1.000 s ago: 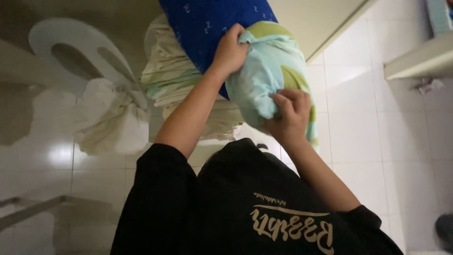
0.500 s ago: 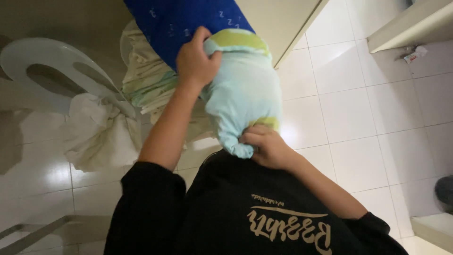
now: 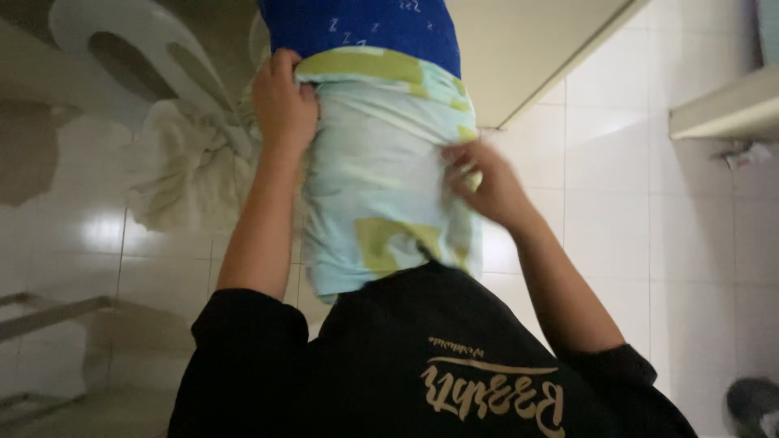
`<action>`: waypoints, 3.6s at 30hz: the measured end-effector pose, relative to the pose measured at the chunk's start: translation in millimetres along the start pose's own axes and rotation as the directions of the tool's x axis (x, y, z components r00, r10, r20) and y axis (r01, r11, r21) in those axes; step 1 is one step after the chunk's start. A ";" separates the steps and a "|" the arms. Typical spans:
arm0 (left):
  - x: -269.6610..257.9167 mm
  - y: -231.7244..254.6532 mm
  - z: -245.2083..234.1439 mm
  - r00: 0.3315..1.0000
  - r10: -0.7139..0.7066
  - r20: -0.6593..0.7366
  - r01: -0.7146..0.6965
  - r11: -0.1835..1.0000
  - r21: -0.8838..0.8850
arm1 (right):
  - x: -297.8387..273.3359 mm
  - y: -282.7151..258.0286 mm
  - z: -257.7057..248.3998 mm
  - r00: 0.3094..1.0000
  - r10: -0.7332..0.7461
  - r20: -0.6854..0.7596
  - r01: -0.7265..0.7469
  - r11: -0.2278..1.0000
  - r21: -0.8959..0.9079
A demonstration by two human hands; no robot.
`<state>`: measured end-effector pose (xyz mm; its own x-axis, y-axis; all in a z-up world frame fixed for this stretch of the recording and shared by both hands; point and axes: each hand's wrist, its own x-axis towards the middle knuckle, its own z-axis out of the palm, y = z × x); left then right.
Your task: Putting a clean pillowcase onto a pillow and placing it on a bed.
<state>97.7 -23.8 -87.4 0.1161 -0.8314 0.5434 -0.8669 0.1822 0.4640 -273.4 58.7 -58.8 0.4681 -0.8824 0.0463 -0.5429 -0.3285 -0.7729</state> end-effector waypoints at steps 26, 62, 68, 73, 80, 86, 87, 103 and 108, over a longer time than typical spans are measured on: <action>-45.5 57.2 7.4 0.756 0.097 0.647 -0.123 0.992 -0.005 | 106.5 11.6 40.4 0.906 -0.384 0.176 0.423 0.834 -0.354; 64.6 120.4 -8.6 0.949 0.289 0.128 -0.282 0.957 -0.066 | 116.1 83.3 54.8 0.966 0.029 0.255 -0.199 0.710 0.676; 42.0 92.7 37.2 0.862 0.070 0.503 -0.094 0.995 0.023 | 109.4 65.8 48.2 0.984 -0.023 0.179 -0.092 0.790 0.606; 5.1 75.6 27.8 0.833 -0.037 0.552 0.186 0.958 -0.217 | 116.4 59.5 23.4 0.962 -0.244 0.125 0.169 0.886 0.431; -27.9 71.7 23.8 0.935 -0.038 0.353 0.204 0.872 -0.446 | 106.0 27.1 -4.9 0.800 -0.181 0.572 0.060 0.973 0.224; -38.0 132.4 -18.9 0.922 0.110 0.370 -0.032 0.977 -0.211 | 94.5 34.6 4.9 0.821 -0.061 0.568 -0.147 0.938 0.312; -41.4 140.6 -24.0 0.899 0.137 0.415 -0.090 0.987 -0.131 | 95.6 41.9 11.4 0.808 0.012 0.589 -0.268 0.898 0.350; -59.2 51.7 57.3 0.417 0.098 0.903 0.351 0.900 -0.259 | 162.7 94.9 77.9 0.987 -0.132 0.088 0.095 0.937 0.337; -56.7 21.5 61.8 0.565 0.128 0.815 0.419 0.807 -0.417 | 135.3 61.9 71.4 0.986 -0.033 -0.164 0.062 0.982 0.180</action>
<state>42.5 -5.2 -151.5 -0.4399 -0.8746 -0.2036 -0.4483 0.0175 0.8937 -193.9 -57.0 -145.7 0.3653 -0.9144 0.1745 -0.3785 -0.3172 -0.8695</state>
